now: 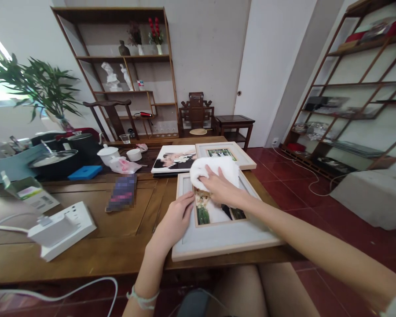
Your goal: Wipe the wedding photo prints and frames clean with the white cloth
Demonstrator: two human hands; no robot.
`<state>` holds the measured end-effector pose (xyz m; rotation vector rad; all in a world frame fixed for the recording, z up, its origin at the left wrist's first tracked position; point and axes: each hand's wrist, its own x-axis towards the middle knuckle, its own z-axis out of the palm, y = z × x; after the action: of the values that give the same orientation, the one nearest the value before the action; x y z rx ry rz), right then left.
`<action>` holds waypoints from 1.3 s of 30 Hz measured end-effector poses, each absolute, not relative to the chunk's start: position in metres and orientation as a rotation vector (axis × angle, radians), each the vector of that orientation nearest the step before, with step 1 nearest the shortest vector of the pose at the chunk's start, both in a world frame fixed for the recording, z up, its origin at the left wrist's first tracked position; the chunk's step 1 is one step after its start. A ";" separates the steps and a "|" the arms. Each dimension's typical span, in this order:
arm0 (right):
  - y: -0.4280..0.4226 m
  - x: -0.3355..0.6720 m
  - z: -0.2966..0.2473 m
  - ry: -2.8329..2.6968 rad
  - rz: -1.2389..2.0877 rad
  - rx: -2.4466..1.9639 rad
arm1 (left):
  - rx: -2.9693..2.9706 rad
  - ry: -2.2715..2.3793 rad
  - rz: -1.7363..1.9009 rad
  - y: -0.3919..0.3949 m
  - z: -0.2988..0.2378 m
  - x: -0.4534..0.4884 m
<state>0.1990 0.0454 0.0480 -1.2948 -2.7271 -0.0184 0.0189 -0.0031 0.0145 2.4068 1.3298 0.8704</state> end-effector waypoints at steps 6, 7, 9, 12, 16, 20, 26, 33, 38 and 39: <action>0.050 0.192 0.051 -2.903 -0.013 -1.070 | 2.402 1.312 0.855 -0.005 0.018 0.019; 0.047 0.198 0.052 -2.899 -0.013 -1.104 | 2.399 1.316 0.850 -0.005 0.018 0.019; 0.042 0.218 0.056 -2.885 -0.012 -1.198 | 2.390 1.340 0.826 -0.005 0.017 0.019; 0.039 0.253 0.065 -2.845 -0.026 -1.367 | 2.375 1.379 0.794 -0.004 0.015 0.018; 0.034 0.287 0.070 -2.784 -0.105 -1.534 | 2.381 1.393 0.792 -0.003 0.015 0.018; 0.003 0.287 0.068 -2.830 -0.139 -1.502 | 2.393 1.390 0.816 -0.002 0.014 0.019; -0.086 0.261 0.084 -2.971 0.162 -1.280 | 2.392 1.388 0.874 -0.001 0.012 0.019; -0.081 0.259 0.064 -2.819 0.289 -1.222 | 2.429 1.355 0.880 -0.001 0.012 0.018; -0.010 0.274 0.046 -2.786 -0.095 -1.217 | 2.442 1.340 0.865 -0.003 0.015 0.018; 0.004 0.277 0.046 -2.774 -0.168 -1.216 | 2.441 1.346 0.853 -0.003 0.016 0.018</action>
<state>0.2765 0.0036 0.0456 -1.2162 -2.7737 -0.1677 0.0181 -0.0030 0.0161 2.4411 1.3464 0.8532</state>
